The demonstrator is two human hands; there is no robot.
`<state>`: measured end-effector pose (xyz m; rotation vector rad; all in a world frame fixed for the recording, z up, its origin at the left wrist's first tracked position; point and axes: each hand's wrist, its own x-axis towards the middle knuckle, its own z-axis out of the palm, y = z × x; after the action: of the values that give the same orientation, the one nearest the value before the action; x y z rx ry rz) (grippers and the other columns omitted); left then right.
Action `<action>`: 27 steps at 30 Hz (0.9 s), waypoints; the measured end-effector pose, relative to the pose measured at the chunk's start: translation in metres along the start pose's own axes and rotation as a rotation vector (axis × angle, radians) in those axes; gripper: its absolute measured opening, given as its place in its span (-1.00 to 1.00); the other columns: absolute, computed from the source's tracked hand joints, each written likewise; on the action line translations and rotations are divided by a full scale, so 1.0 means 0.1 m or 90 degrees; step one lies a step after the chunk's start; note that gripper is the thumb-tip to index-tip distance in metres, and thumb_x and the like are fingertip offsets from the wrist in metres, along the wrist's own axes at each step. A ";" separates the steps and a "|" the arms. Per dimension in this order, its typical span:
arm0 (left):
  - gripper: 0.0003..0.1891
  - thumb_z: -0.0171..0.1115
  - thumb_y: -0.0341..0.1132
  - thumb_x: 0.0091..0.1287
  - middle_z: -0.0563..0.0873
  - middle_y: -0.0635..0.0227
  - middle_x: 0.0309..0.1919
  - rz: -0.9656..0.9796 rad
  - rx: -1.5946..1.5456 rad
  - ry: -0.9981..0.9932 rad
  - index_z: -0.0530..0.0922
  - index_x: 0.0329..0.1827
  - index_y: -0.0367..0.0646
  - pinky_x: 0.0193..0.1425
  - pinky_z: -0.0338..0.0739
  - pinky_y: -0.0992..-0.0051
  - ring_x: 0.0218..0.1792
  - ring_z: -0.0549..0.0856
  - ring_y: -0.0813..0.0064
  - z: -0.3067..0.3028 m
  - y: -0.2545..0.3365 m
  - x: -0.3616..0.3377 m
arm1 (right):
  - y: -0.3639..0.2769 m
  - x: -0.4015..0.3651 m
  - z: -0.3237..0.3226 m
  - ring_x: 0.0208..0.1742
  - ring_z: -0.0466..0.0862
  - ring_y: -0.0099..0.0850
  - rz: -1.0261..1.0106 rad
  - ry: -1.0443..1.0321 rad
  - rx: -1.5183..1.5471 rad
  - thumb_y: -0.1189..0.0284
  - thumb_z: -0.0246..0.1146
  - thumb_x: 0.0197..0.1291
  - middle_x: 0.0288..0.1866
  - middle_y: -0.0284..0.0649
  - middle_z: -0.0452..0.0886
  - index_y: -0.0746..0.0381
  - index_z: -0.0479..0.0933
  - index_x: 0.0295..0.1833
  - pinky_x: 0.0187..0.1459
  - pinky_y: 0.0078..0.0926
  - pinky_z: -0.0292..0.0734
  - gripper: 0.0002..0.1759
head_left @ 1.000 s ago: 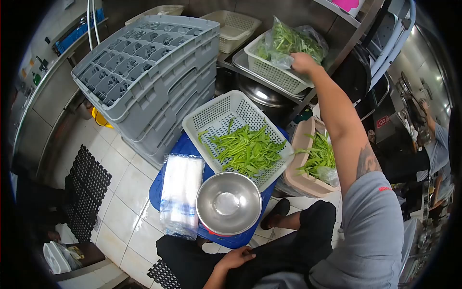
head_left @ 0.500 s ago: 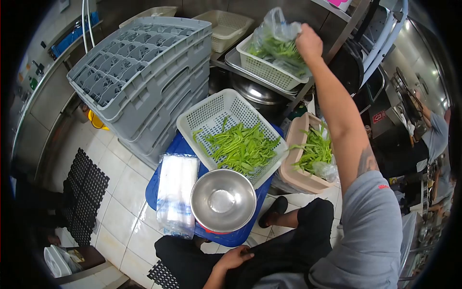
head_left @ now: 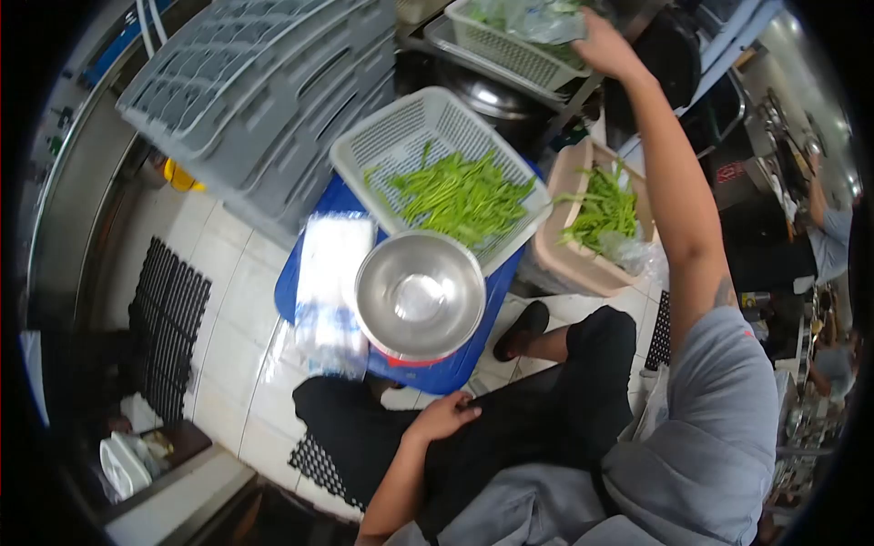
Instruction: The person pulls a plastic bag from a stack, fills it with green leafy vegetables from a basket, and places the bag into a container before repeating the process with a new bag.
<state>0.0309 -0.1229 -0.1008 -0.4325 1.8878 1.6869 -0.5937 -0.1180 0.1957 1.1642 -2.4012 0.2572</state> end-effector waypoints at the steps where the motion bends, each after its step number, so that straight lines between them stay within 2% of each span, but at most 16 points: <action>1: -0.39 0.30 0.10 0.30 0.71 0.01 -0.01 0.005 0.021 0.014 0.54 0.22 -0.21 0.13 0.55 0.29 0.04 0.70 0.11 0.00 0.03 -0.03 | -0.10 -0.26 -0.10 0.35 0.47 0.04 -0.074 0.114 0.031 0.31 0.25 0.17 0.33 0.15 0.47 0.25 0.27 0.46 0.36 -0.20 0.36 -0.27; 3: -0.50 0.27 0.04 0.35 0.74 0.13 -0.14 0.028 0.069 0.033 0.60 0.13 -0.20 0.07 0.55 0.34 -0.10 0.72 0.25 0.05 -0.09 -0.02 | -0.82 -0.97 -0.59 0.36 0.49 -0.13 0.019 0.115 0.139 0.36 0.26 0.26 0.34 0.04 0.49 0.23 0.32 0.45 0.31 -0.37 0.40 -0.36; 4: -0.56 0.26 -0.01 0.37 0.75 0.16 -0.18 0.047 0.049 0.033 0.62 0.06 -0.22 0.04 0.56 0.36 -0.13 0.73 0.28 0.05 -0.08 -0.09 | -0.89 -1.33 -0.56 0.28 0.56 -0.30 -0.015 0.149 0.237 0.43 0.25 0.32 0.33 -0.03 0.51 0.26 0.37 0.40 0.22 -0.44 0.45 -0.45; 5: -0.61 0.25 -0.05 0.39 0.75 0.20 -0.23 0.069 0.031 0.038 0.64 -0.01 -0.25 0.01 0.56 0.39 -0.16 0.73 0.30 0.00 -0.05 -0.13 | -1.02 -1.72 -0.53 0.04 0.67 -0.39 0.036 0.131 0.424 0.44 0.24 0.32 0.11 -0.09 0.64 0.32 0.50 0.20 0.11 -0.45 0.52 -0.63; 6: -0.67 0.24 -0.13 0.39 0.75 0.21 -0.25 0.118 -0.124 0.021 0.64 -0.09 -0.27 -0.04 0.57 0.41 -0.20 0.73 0.34 -0.07 -0.12 -0.15 | -1.20 -2.17 -0.61 -0.09 0.66 -0.53 0.083 0.083 0.427 0.50 0.25 0.33 -0.07 -0.21 0.68 0.35 0.54 0.07 0.01 -0.52 0.54 -0.76; 7: -0.72 0.22 -0.20 0.40 0.75 0.22 -0.28 0.165 -0.276 0.003 0.64 -0.16 -0.30 -0.08 0.59 0.44 -0.24 0.73 0.37 -0.14 -0.20 -0.21 | -1.19 -2.64 -0.56 -0.11 0.65 -0.51 0.118 0.008 0.378 0.48 0.25 0.33 -0.18 -0.24 0.70 0.36 0.55 -0.02 0.00 -0.51 0.53 -0.80; 9: -0.82 0.18 -0.35 0.37 0.73 0.23 -0.29 0.241 -0.406 0.246 0.62 -0.19 -0.33 -0.19 0.60 0.48 -0.35 0.72 0.42 -0.47 -0.07 -0.62 | -1.32 -3.61 -0.30 -0.25 0.60 -0.56 0.268 -0.093 0.545 0.52 0.22 0.33 -0.31 -0.33 0.62 0.33 0.56 -0.12 -0.15 -0.59 0.48 -0.90; 11: -0.85 0.11 -0.44 0.38 0.72 0.24 -0.41 0.198 -0.550 0.512 0.63 -0.22 -0.33 -0.34 0.59 0.54 -0.47 0.68 0.49 -0.78 -0.17 -0.81 | -1.66 -4.34 -0.21 -0.33 0.57 -0.58 0.390 -0.140 0.781 0.61 0.14 0.31 -0.35 -0.36 0.57 0.29 0.52 -0.17 -0.23 -0.62 0.46 -0.94; 12: -0.85 0.10 -0.47 0.36 0.71 0.26 -0.42 0.125 -0.573 0.641 0.63 -0.20 -0.33 -0.38 0.58 0.57 -0.49 0.67 0.50 -0.90 -0.17 -0.85 | -1.87 -4.63 -0.20 -0.37 0.58 -0.57 0.477 -0.135 0.839 0.64 0.10 0.30 -0.35 -0.35 0.57 0.28 0.51 -0.17 -0.26 -0.62 0.47 -0.91; 13: -0.84 0.08 -0.50 0.33 0.70 0.28 -0.44 0.054 -0.591 0.770 0.64 -0.18 -0.33 -0.41 0.56 0.59 -0.52 0.66 0.52 -1.04 -0.16 -0.86 | -1.97 -4.90 -0.15 -0.41 0.57 -0.59 0.472 -0.191 0.814 0.60 0.11 0.34 -0.37 -0.36 0.56 0.28 0.51 -0.17 -0.30 -0.62 0.48 -0.93; 15: -0.82 0.12 -0.46 0.30 0.71 0.21 -0.40 0.021 -0.495 0.771 0.64 -0.14 -0.32 -0.40 0.58 0.50 -0.55 0.66 0.44 -1.26 -0.31 -0.79 | -2.31 -5.10 -0.25 -0.40 0.58 -0.63 0.538 -0.288 0.878 0.58 0.17 0.34 -0.42 -0.36 0.59 0.28 0.53 -0.14 -0.28 -0.63 0.50 -0.96; 17: -0.76 0.21 -0.34 0.30 0.72 0.04 -0.26 -0.072 -0.104 0.819 0.64 -0.09 -0.31 -0.22 0.63 0.32 -0.36 0.72 0.21 -1.40 -0.38 -0.64 | -2.40 -5.37 -0.02 -0.38 0.60 -0.62 0.386 -0.325 0.866 0.55 0.23 0.32 -0.41 -0.33 0.64 0.31 0.56 -0.08 -0.31 -0.61 0.50 -0.90; 20: -0.69 0.29 -0.21 0.26 0.71 -0.10 -0.17 0.071 0.428 0.882 0.66 -0.10 -0.30 0.03 0.59 0.18 -0.10 0.69 0.01 -1.46 -0.50 -0.42 | -2.58 -5.30 -0.21 -0.42 0.60 -0.59 0.235 -0.350 0.683 0.51 0.27 0.27 -0.43 -0.27 0.65 0.30 0.59 -0.11 -0.35 -0.58 0.49 -0.88; 23: -0.63 0.33 -0.14 0.23 0.70 -0.12 -0.11 -0.103 0.420 0.774 0.69 -0.11 -0.32 0.17 0.52 0.13 0.09 0.61 -0.03 -1.34 -0.19 -0.50 | -2.60 -5.40 -0.25 -0.45 0.60 -0.56 0.206 -0.328 0.682 0.50 0.28 0.25 -0.44 -0.25 0.65 0.30 0.60 -0.12 -0.35 -0.56 0.49 -0.87; 24: -0.57 0.37 -0.06 0.21 0.72 -0.10 -0.19 -0.118 0.289 0.865 0.70 -0.19 -0.35 0.14 0.52 0.12 0.00 0.66 -0.06 -1.32 -0.30 -0.41 | -2.58 -5.46 -0.27 -0.46 0.60 -0.55 0.189 -0.324 0.677 0.50 0.28 0.25 -0.44 -0.25 0.65 0.30 0.60 -0.12 -0.36 -0.55 0.50 -0.87; 27: -0.54 0.40 -0.04 0.20 0.72 -0.09 -0.31 -0.239 0.026 0.911 0.69 -0.21 -0.38 0.15 0.51 0.13 -0.08 0.68 -0.14 -1.35 -0.34 -0.29 | -2.46 -5.60 -0.27 -0.48 0.59 -0.55 0.228 -0.332 0.655 0.50 0.26 0.26 -0.46 -0.25 0.65 0.31 0.60 -0.13 -0.37 -0.54 0.49 -0.87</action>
<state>0.0473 -0.2643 -0.1042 -2.2310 2.3820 1.0306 -0.0918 0.1265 -0.0547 1.2563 -3.0032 1.6272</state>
